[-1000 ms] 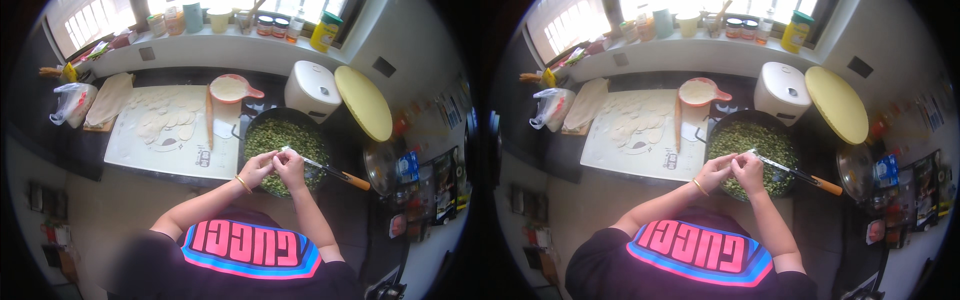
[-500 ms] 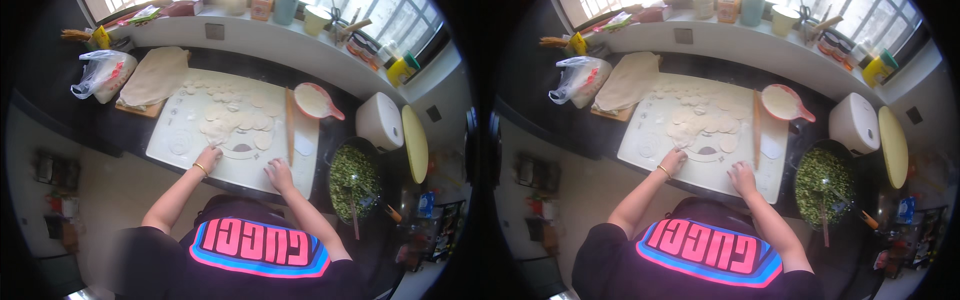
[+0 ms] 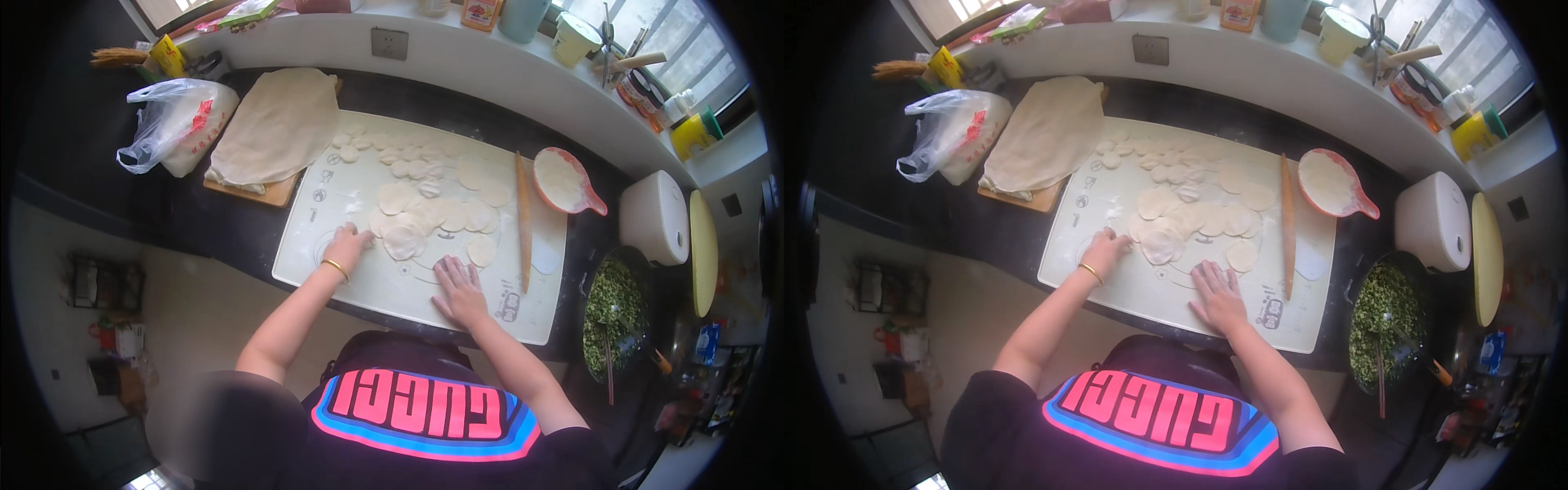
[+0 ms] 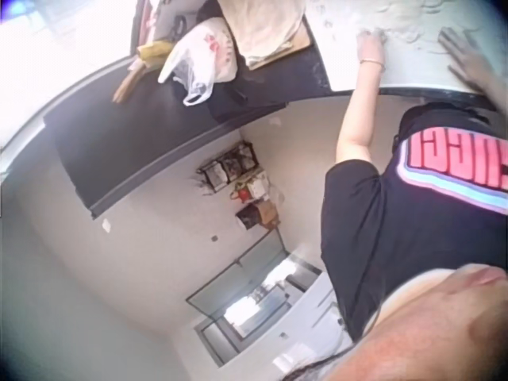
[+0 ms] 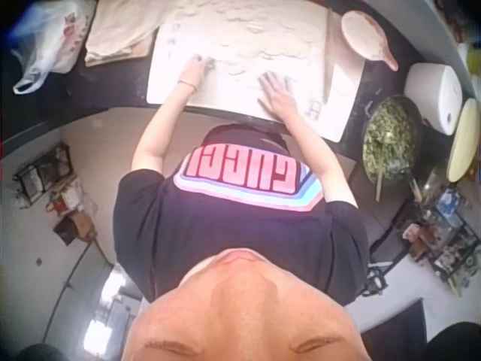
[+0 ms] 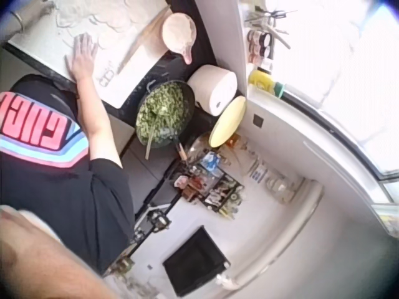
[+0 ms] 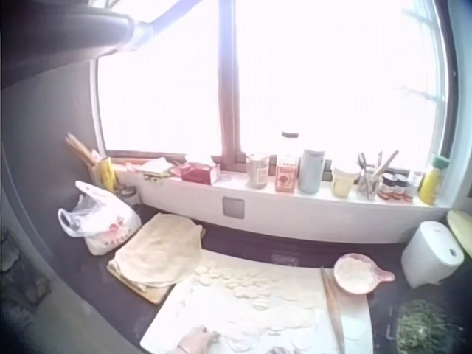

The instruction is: The person rolls out small dough circles using a rolling pin on a cutting board. They then pick up a dough circle, place a green vegetable filling in the center using chopsticks, and fold the dough to seal the dumpling. This process is repeated multiple times, with finished dumplings placed on the board.

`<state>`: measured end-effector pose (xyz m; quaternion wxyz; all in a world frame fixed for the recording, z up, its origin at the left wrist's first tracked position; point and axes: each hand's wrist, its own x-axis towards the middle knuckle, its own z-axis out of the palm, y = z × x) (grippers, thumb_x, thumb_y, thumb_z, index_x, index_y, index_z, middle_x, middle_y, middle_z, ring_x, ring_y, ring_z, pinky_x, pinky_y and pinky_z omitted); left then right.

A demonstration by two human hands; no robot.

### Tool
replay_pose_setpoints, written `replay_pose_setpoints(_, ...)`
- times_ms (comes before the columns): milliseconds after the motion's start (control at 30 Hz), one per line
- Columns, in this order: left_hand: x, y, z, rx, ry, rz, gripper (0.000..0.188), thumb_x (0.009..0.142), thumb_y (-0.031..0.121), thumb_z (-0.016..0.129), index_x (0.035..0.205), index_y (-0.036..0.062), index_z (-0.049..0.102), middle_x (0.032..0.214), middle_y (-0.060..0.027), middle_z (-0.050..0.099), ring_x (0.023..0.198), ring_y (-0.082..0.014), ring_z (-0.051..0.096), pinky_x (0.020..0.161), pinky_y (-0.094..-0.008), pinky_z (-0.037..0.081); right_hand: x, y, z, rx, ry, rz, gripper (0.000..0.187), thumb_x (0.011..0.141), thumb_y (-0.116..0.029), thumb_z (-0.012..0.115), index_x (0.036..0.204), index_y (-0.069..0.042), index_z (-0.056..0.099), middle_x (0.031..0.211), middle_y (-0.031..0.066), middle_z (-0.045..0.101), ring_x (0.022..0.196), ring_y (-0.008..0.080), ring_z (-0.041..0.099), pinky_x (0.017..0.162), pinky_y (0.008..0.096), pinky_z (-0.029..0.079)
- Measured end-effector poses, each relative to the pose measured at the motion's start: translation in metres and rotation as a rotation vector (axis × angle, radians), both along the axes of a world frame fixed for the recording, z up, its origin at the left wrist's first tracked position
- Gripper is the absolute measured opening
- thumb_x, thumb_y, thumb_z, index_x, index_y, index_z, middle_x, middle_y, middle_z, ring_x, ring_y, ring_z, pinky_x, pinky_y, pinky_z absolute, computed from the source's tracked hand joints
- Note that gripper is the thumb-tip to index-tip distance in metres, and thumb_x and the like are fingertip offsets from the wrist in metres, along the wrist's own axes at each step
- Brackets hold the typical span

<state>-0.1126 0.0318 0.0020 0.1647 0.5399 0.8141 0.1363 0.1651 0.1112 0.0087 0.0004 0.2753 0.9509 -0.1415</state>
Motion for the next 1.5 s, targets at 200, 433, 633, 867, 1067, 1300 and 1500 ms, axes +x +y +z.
replay_pose_setpoints(200, -0.08, 0.039, -0.021, 0.099, -0.047, 0.075, 0.024, 0.07, 0.008, 0.063, 0.092, 0.017, 0.062, 0.099, -0.0153, 0.05, 0.092, -0.0321, 0.05, 0.078, -0.0389, 0.045, -0.001, 0.001, 0.001, -0.004, 0.001, -0.006, 0.062, 0.082, -0.039, 0.05, 0.136, -0.014, 0.032, 0.143, 0.0107, 0.025, 0.133, 0.0246, 0.022, 0.107, 0.045, 0.015)
replay_pose_setpoints(433, -0.1, 0.069, -0.008, 0.105, -0.113, -0.28, 0.024, 0.07, 0.012, 0.065, 0.094, 0.0139, 0.064, 0.095, -0.0125, 0.054, 0.092, -0.0296, 0.052, 0.084, -0.0361, 0.044, 0.001, 0.004, -0.003, 0.01, 0.033, -0.005, 0.063, 0.08, -0.037, 0.053, 0.135, -0.014, 0.034, 0.142, 0.0097, 0.027, 0.131, 0.0246, 0.025, 0.107, 0.0442, 0.017)
replay_pose_setpoints(633, -0.117, 0.098, -0.005, 0.214, -0.413, 0.022, 0.026, 0.076, 0.019, 0.063, 0.097, 0.004, 0.062, 0.096, -0.0129, 0.061, 0.089, -0.0233, 0.058, 0.078, -0.0333, 0.047, 0.002, 0.005, -0.003, 0.008, 0.039, -0.014, 0.062, 0.08, -0.036, 0.053, 0.134, -0.014, 0.034, 0.142, 0.0088, 0.027, 0.131, 0.0234, 0.025, 0.107, 0.0441, 0.017)
replay_pose_setpoints(867, -0.059, 0.133, -0.016, 0.002, -0.127, 0.059, 0.05, 0.053, 0.015, 0.079, 0.096, 0.0037, 0.057, 0.088, -0.0139, 0.06, 0.084, -0.0282, 0.058, 0.077, -0.0336, 0.047, 0.003, 0.003, -0.002, 0.004, 0.051, -0.013, 0.061, 0.08, -0.036, 0.053, 0.134, -0.015, 0.034, 0.141, 0.0089, 0.028, 0.131, 0.0232, 0.026, 0.107, 0.0444, 0.018)
replay_pose_setpoints(1067, -0.052, 0.138, -0.018, -0.148, -0.229, 0.122, 0.049, 0.055, 0.013, 0.078, 0.098, 0.0052, 0.055, 0.099, -0.0174, 0.057, 0.095, -0.0328, 0.054, 0.084, -0.0351, 0.045, 0.005, 0.002, -0.002, 0.024, 0.062, -0.011, 0.061, 0.08, -0.036, 0.054, 0.134, -0.014, 0.035, 0.141, 0.0096, 0.029, 0.131, 0.0232, 0.027, 0.106, 0.0446, 0.019)
replay_pose_setpoints(1300, -0.04, 0.144, -0.045, 0.042, -0.359, 0.294, 0.045, 0.056, 0.012, 0.075, 0.096, 0.0032, 0.056, 0.096, -0.0187, 0.059, 0.091, -0.0303, 0.057, 0.082, -0.0349, 0.046, 0.004, 0.001, -0.01, 0.036, 0.131, -0.028, 0.059, 0.079, -0.032, 0.056, 0.132, -0.013, 0.037, 0.139, 0.0108, 0.031, 0.13, 0.0243, 0.028, 0.106, 0.047, 0.019)
replay_pose_setpoints(1500, -0.011, 0.135, -0.012, 0.003, -0.277, 0.327, 0.032, 0.062, 0.014, 0.073, 0.088, 0.0029, 0.06, 0.088, -0.0171, 0.061, 0.085, -0.0291, 0.059, 0.076, -0.0354, 0.047, -0.001, -0.004, -0.005, -0.108, 0.187, -0.134, 0.054, 0.078, -0.025, 0.059, 0.127, -0.009, 0.042, 0.136, 0.0143, 0.034, 0.128, 0.0298, 0.029, 0.105, 0.0486, 0.019)
